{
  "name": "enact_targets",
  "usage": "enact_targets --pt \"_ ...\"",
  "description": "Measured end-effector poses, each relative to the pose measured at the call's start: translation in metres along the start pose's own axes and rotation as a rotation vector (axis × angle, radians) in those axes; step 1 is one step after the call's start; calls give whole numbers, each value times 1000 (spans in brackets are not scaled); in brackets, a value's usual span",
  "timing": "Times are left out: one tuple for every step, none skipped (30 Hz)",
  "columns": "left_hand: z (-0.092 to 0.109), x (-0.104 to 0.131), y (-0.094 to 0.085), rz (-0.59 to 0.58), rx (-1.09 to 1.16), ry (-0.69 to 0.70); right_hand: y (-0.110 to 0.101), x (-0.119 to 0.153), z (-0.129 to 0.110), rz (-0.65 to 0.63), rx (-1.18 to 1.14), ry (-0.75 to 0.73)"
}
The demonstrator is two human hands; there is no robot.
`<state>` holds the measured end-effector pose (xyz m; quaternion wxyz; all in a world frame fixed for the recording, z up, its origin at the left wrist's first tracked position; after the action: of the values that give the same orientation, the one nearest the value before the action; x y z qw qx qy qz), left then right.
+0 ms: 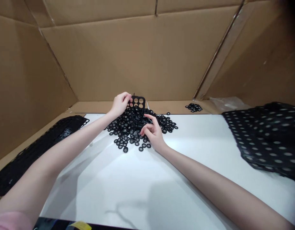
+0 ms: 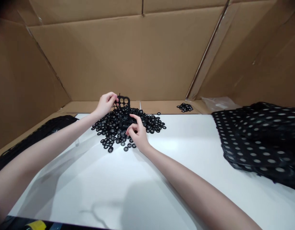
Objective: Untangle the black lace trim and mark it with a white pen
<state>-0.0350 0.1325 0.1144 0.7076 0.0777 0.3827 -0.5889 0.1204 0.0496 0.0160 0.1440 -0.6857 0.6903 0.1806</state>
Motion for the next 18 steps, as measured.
enact_targets --pt "-4 -12 2 11 52 -82 1 2 -4 -15 59 -39" --pt "-5 -22 4 12 120 -137 3 4 -7 -36 115 -82" --pt "-2 -32 5 17 167 -149 5 6 -10 -61 163 -124" --pt "5 -42 4 23 198 -126 7 8 -12 -89 201 -163" --pt "14 -50 1 37 210 -81 10 10 -14 -124 229 -200" --pt "25 -58 -3 54 207 -29 13 11 -15 -162 247 -232" --pt "37 -64 -8 76 196 23 16 13 -15 -201 259 -259" --pt "49 -69 -13 90 176 71 19 14 -15 -235 269 -282" --pt "62 -74 -19 106 150 106 20 15 -16 -259 277 -301" --pt "74 -77 -25 128 118 126 22 16 -16 -274 285 -316" --pt "86 -79 -31 153 77 131 22 16 -16 -281 294 -326" --pt "98 -80 -38 168 37 131 22 15 -16 -282 303 -331" --pt "113 -80 -46 195 21 172 23 15 -15 -289 312 -335" --pt "128 -79 -58 255 20 225 23 15 -15 -299 320 -337" --pt "143 -77 -72 317 26 294 24 15 -14 -309 326 -337" --pt "158 -74 -86 352 47 388 24 15 -13 -317 330 -335" --pt "171 -71 -102 382 72 486 25 15 -12 -322 332 -332" --pt "180 -68 -123 449 92 572 25 15 -11 -324 333 -330"
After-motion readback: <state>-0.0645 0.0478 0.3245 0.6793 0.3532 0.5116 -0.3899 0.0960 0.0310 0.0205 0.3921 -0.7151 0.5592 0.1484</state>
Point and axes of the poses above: each hand's wrist, its own x-axis away from the middle knuckle, its own y-axis out of the palm, z = x × y, the point moved 7 cm from there along -x, towards the middle knuckle, and after that the axes turned 9 degrees about z, right-handed, at the moved point
